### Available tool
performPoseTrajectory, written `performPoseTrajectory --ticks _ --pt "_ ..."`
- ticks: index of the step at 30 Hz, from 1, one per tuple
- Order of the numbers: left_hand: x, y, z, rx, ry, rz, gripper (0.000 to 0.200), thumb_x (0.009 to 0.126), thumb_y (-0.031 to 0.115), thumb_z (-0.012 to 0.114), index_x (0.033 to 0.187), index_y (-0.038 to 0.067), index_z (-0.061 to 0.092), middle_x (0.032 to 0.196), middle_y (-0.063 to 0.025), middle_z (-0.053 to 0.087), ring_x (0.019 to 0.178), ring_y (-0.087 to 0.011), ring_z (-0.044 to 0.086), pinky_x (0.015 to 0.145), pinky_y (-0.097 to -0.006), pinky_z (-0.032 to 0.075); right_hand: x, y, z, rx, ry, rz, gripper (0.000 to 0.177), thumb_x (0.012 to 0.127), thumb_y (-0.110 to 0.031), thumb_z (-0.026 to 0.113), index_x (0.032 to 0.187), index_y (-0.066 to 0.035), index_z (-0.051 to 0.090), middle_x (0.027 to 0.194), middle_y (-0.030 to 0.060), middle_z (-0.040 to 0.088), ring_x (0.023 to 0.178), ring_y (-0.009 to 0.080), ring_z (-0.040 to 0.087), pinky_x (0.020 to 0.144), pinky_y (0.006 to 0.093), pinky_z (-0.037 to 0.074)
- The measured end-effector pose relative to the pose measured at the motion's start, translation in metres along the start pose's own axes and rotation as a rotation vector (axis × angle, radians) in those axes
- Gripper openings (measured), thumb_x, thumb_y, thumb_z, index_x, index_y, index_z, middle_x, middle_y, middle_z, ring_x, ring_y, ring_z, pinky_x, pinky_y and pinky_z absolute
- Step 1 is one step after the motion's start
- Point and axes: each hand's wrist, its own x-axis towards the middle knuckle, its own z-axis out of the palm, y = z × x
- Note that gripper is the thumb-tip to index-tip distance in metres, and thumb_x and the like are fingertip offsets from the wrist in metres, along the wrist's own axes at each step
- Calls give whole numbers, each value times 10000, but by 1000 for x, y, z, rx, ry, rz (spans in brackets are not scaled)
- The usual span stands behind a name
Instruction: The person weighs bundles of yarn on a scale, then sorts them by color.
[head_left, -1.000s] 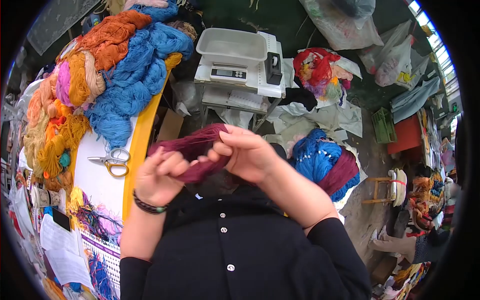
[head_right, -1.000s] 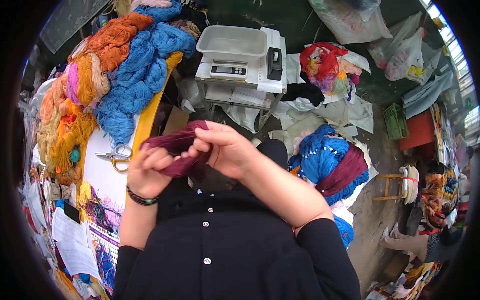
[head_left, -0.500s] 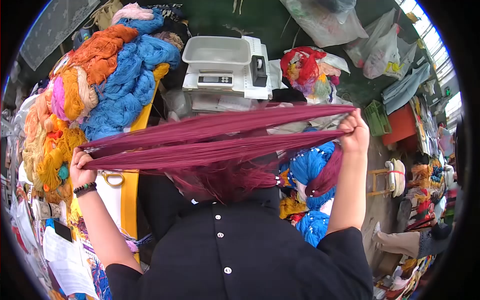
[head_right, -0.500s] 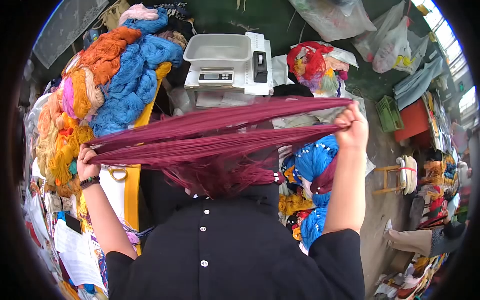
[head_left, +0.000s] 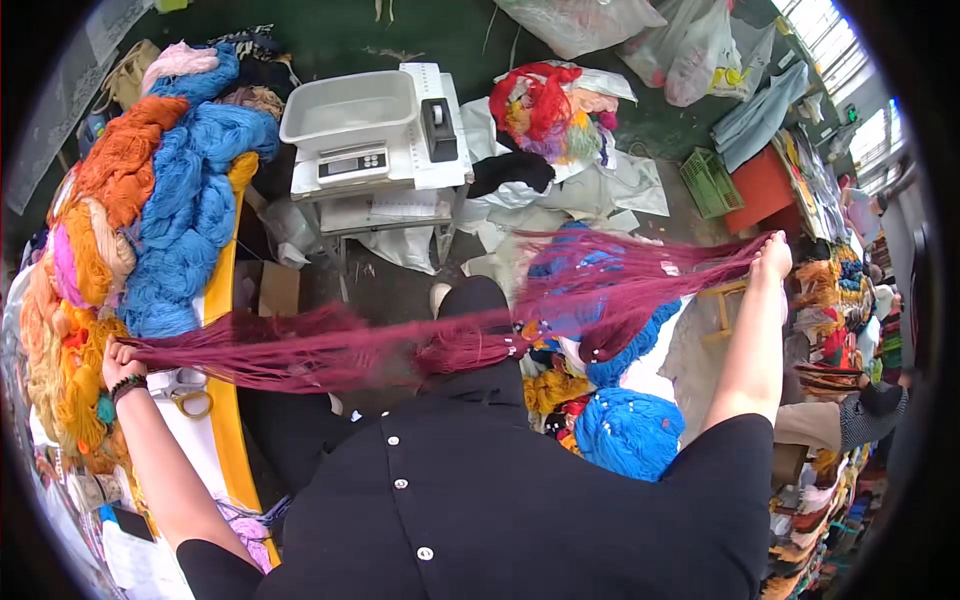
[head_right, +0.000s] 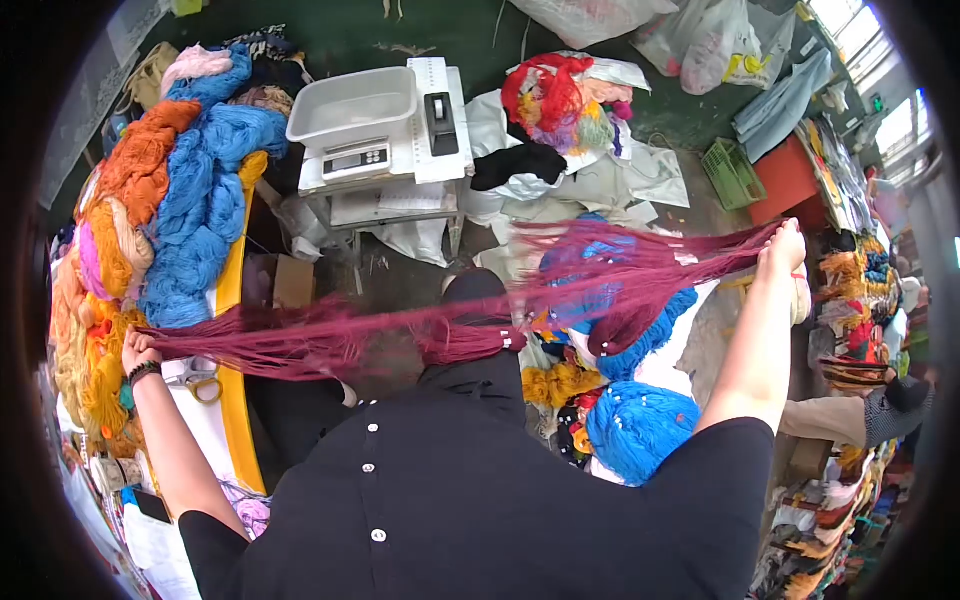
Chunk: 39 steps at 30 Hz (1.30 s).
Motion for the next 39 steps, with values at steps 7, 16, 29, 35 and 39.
performPoseTrajectory --ticks 7,16,29,35,39 --pt "-29 -22 54 -87 -143 -131 322 997 169 458 678 130 445 508 75 341 373 -62 239 348 -221 214 -88 -58 24 -1001 378 -736 379 912 -402 527 996 -68 687 929 192 685 881 381 647 765 444 492" --pt "30 10 21 -69 -98 -44 224 1001 137 433 810 72 531 496 61 289 385 -60 220 361 -217 195 3 -69 -12 -551 287 -562 196 881 -302 588 849 -122 660 632 47 612 562 190 595 494 359 458" --pt "-248 -232 156 -126 -701 -720 291 1028 226 391 1155 1 525 545 71 288 445 -34 256 420 -200 254 -289 -230 190 230 -841 -277 190 942 -201 590 873 -25 572 588 -56 370 490 54 294 483 216 251" --pt "-260 -294 92 193 -315 -836 165 984 255 512 984 109 589 637 73 424 502 -45 350 471 -194 311 -274 -273 331 416 -1375 -226 154 972 -173 538 913 -31 537 664 -35 445 550 50 373 503 196 298" --pt "-247 -293 56 179 -250 -880 161 976 259 523 960 117 597 642 71 455 517 -53 378 492 -204 331 -329 -298 432 443 -1064 -313 157 1002 -133 398 860 -102 456 620 -25 406 494 64 345 418 181 293"
